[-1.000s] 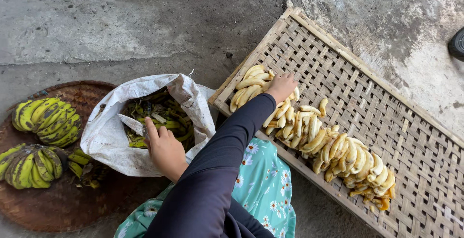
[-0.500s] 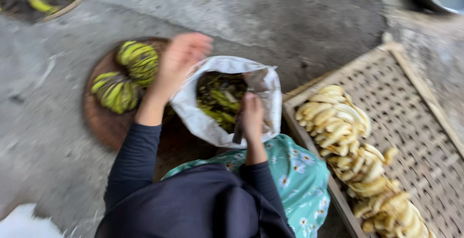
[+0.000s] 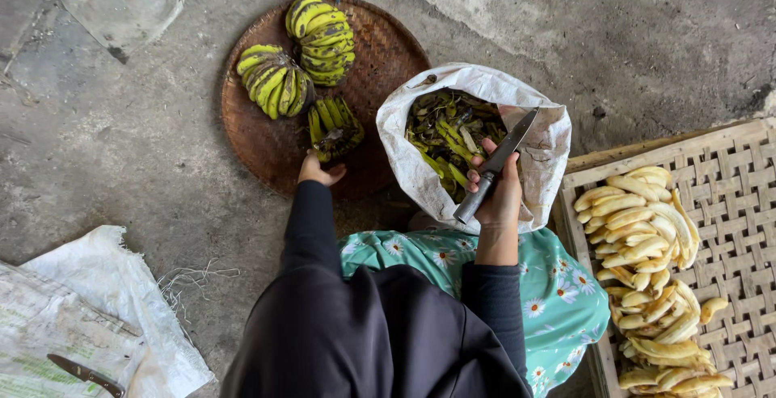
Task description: The person sits on the floor and peels bananas one at a time, using a knife to help remove the skin. The peeled bananas are placed on a woven bamboo rack and the peels are dropped into a white sack.
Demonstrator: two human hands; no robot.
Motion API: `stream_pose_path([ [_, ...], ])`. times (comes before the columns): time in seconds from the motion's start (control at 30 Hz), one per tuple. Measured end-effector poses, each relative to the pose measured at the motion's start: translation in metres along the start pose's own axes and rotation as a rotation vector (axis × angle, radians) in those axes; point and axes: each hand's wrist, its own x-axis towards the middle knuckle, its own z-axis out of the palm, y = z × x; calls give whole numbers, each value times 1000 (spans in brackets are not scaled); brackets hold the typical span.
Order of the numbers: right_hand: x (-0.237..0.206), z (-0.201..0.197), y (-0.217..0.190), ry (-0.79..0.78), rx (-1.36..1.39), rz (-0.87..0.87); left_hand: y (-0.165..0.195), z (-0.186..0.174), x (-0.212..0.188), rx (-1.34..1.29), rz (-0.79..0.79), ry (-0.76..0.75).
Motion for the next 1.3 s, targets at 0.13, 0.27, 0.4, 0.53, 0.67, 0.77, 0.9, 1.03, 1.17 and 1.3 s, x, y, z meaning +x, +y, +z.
stream_pose_path([
  [0.13, 2, -6, 2, 21, -2, 7, -4, 7, -9, -109, 16, -8],
  [0.27, 3, -5, 4, 47, -16, 19, 4, 5, -3, -97, 121, -11],
  [0.4, 2, -1, 6, 109, -72, 22, 11, 9, 8, -27, 267, -22],
  [0.53, 2, 5, 5, 119, -91, 33, 16, 12, 16, 85, 552, 24],
  [0.67, -4, 18, 1, 158, -114, 9, 15, 16, 13, 236, 949, 56],
  [0.77, -12, 37, 3, 245, -260, -91, 10, 23, 4, 232, 1300, 114],
  [0.9, -22, 67, 4, 174, -654, -327, 2, 51, -25, 623, 1827, 4],
  [1.03, -38, 90, 1, 9, -861, -417, -22, 71, -68, 1122, 2320, -293],
  [1.17, -51, 100, -4, -3, -1107, -499, -60, 86, -103, 1380, 2600, -492],
  [1.3, -57, 101, -10, 23, -1290, -607, -80, 86, -120, 1503, 2644, -702],
])
